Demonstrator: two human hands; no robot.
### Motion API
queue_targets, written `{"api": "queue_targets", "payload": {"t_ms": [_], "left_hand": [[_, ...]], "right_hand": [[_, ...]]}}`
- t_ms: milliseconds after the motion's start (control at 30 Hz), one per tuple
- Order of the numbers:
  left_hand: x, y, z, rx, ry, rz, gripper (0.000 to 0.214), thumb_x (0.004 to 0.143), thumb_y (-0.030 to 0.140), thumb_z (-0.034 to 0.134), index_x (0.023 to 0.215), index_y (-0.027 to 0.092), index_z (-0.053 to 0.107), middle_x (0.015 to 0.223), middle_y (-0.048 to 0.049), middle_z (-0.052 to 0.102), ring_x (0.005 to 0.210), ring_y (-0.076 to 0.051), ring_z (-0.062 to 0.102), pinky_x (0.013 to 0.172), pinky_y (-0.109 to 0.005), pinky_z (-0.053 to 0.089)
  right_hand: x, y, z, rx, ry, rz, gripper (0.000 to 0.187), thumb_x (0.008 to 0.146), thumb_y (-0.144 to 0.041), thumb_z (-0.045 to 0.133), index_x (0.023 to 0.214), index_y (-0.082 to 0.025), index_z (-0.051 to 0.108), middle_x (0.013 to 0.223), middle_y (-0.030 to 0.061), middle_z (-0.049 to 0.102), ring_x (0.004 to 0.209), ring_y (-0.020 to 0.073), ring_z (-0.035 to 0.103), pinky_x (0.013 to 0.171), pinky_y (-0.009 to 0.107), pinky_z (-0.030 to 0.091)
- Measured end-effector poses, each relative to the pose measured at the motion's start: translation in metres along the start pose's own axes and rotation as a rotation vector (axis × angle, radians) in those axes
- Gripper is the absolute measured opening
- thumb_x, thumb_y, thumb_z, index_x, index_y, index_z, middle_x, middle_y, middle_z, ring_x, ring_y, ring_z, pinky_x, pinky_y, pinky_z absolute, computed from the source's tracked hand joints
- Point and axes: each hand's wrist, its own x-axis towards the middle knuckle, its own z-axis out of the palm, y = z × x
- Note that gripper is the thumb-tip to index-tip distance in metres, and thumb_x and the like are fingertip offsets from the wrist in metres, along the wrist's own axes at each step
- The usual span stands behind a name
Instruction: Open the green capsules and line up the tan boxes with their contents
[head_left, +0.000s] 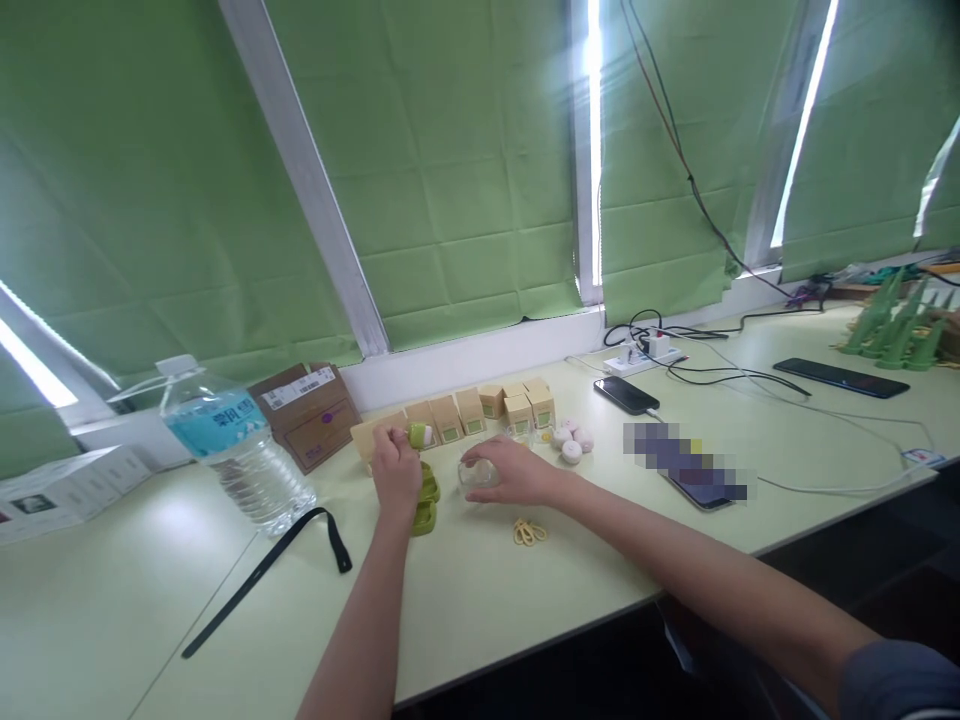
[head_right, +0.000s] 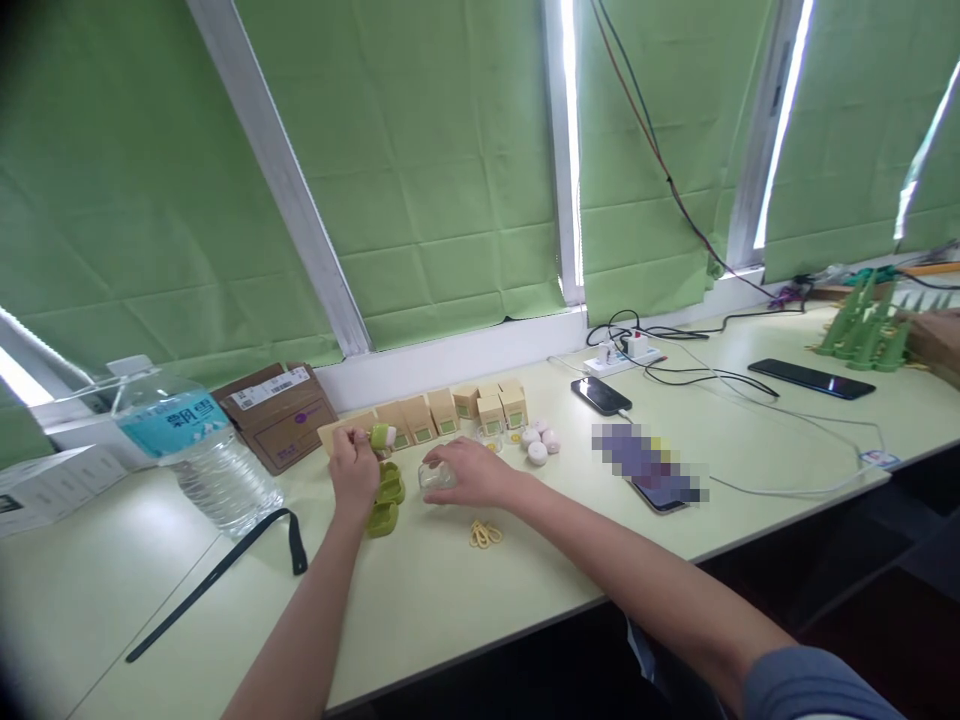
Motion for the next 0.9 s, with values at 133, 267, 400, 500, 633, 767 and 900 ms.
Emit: {"api": "queue_targets", "payload": {"t_ms": [133,267,400,500,633,767,900], "left_hand": [[-0.001,0.0,0.001,-0.101,0.097,-0.014,0.017,0.099,0.033,0.034,0.09,0.023,0.045,0.074,0.0003,0.058,0.067,-0.018,0.061,0.069,-0.03,0.044],[-0.002,-0.003,0.003,-0.142,0.12,-0.003,0.016,0.099,0.034,0.035,0.089,0.023,0.043,0.071,0.0021,0.056,0.064,-0.016,0.059,0.065,-0.028,0.043],[-0.002,-0.007,0.006,-0.16,0.124,0.013,0.017,0.1,0.035,0.035,0.089,0.023,0.043,0.073,0.002,0.055,0.064,-0.015,0.058,0.062,-0.027,0.042],[-0.003,-0.008,0.007,-0.16,0.126,0.041,0.018,0.1,0.034,0.034,0.089,0.023,0.043,0.078,0.0006,0.056,0.065,-0.015,0.057,0.062,-0.027,0.042],[-0.004,-0.008,0.007,-0.154,0.101,0.058,0.018,0.1,0.035,0.034,0.09,0.023,0.043,0.079,-0.0003,0.056,0.067,-0.016,0.058,0.063,-0.028,0.043],[-0.005,-0.006,0.008,-0.155,0.103,0.076,0.02,0.1,0.035,0.033,0.089,0.023,0.044,0.078,-0.0006,0.056,0.067,-0.017,0.058,0.064,-0.029,0.044],[-0.009,-0.003,0.009,-0.163,0.035,0.066,0.021,0.101,0.036,0.031,0.09,0.023,0.043,0.075,0.0011,0.055,0.06,-0.016,0.059,0.065,-0.031,0.044]], "right_hand": [[0.032,0.002,0.009,-0.145,-0.114,-0.085,0.054,0.079,-0.05,0.076,0.122,-0.02,0.064,0.123,0.0129,0.067,0.117,0.0307,0.06,0.096,0.042,0.049],[0.057,0.009,0.018,-0.261,-0.218,-0.079,0.056,0.078,-0.046,0.079,0.124,-0.019,0.064,0.12,0.0148,0.069,0.112,0.0325,0.063,0.092,0.042,0.05],[0.068,0.02,0.023,-0.292,-0.246,-0.008,0.055,0.082,-0.042,0.075,0.13,-0.019,0.061,0.125,0.0159,0.067,0.113,0.0337,0.064,0.089,0.042,0.051],[0.074,0.027,0.025,-0.313,-0.256,0.024,0.053,0.086,-0.042,0.071,0.134,-0.021,0.058,0.127,0.0146,0.066,0.112,0.0326,0.064,0.088,0.039,0.051],[0.079,0.028,0.025,-0.373,-0.245,0.022,0.054,0.086,-0.041,0.072,0.133,-0.02,0.058,0.124,0.0158,0.066,0.11,0.0318,0.065,0.09,0.04,0.05],[0.063,0.019,0.018,-0.39,-0.1,-0.043,0.049,0.086,-0.036,0.072,0.129,-0.016,0.06,0.123,0.0172,0.064,0.114,0.0314,0.06,0.095,0.043,0.046],[0.025,0.013,0.011,-0.294,0.019,-0.008,0.019,0.093,-0.023,0.056,0.104,-0.017,0.069,0.099,0.0108,0.069,0.098,0.0242,0.062,0.085,0.034,0.045]]}}
